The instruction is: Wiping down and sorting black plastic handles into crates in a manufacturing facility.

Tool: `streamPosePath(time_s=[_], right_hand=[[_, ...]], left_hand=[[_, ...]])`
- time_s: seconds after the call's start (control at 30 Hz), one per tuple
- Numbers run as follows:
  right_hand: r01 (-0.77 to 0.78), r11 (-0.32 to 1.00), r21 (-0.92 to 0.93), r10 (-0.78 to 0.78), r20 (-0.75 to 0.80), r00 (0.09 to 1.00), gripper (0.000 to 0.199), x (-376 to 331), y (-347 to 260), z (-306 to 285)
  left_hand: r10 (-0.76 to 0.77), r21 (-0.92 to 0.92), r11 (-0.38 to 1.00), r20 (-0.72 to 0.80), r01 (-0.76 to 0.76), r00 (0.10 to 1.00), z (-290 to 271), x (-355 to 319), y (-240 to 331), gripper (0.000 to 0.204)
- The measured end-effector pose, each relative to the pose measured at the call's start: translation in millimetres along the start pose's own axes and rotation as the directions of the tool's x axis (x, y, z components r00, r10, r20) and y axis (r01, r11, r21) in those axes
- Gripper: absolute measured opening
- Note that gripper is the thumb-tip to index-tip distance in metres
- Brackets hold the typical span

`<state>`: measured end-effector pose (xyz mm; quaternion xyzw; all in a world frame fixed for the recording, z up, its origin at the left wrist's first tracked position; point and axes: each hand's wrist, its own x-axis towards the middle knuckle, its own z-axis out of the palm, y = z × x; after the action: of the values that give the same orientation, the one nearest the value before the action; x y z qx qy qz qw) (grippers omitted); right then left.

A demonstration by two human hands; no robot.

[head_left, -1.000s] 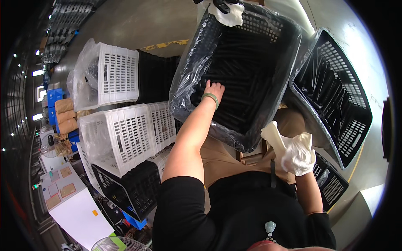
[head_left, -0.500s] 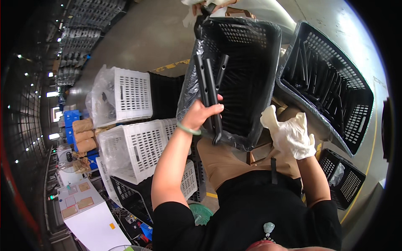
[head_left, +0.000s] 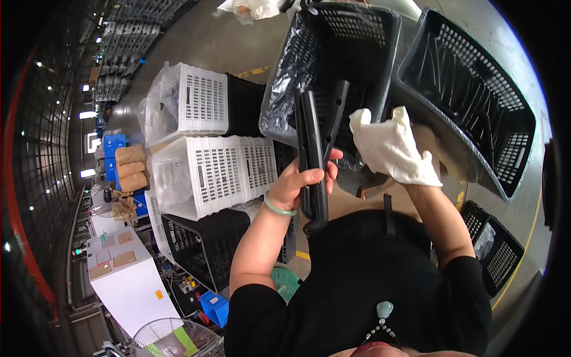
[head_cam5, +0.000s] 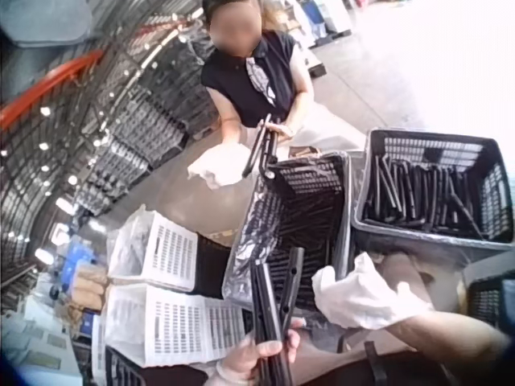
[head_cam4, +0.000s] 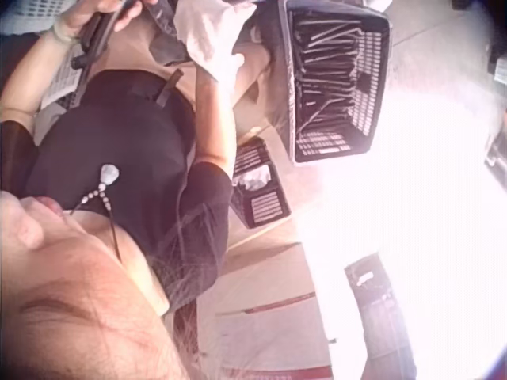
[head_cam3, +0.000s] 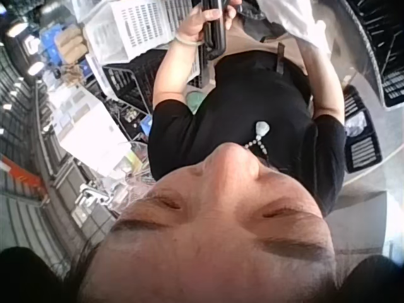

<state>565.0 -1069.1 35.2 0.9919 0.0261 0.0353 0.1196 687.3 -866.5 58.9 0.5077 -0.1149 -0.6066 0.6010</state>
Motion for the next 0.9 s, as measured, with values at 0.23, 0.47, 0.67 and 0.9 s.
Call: streamPosePath(time_s=[0.23,0.47,0.67,0.9], right_hand=[[-0.269,0.954,0.135,0.267,0.035,0.963,0.028,13,-11,-33],[-0.138,0.926,0.35,0.288,-0.425,0.858,0.016,27,-3,14],[0.051,0.883,0.466,0.349,-0.727,0.591,0.012,33,-2,60],[0.014,-0.061,0.998,0.517,0.019,0.856,0.028,19,10,18]], left_hand=[[-0.01,-0.236,0.971,0.125,0.04,0.992,4,-1,-22,0.065],[-0.043,-0.298,0.951,0.126,0.079,0.991,22,-2,-33,0.069],[-0.078,-0.265,0.958,0.133,0.111,0.988,24,0,-42,0.071],[0.132,-0.111,0.982,-0.163,-0.151,0.978,36,-4,-42,0.051]])
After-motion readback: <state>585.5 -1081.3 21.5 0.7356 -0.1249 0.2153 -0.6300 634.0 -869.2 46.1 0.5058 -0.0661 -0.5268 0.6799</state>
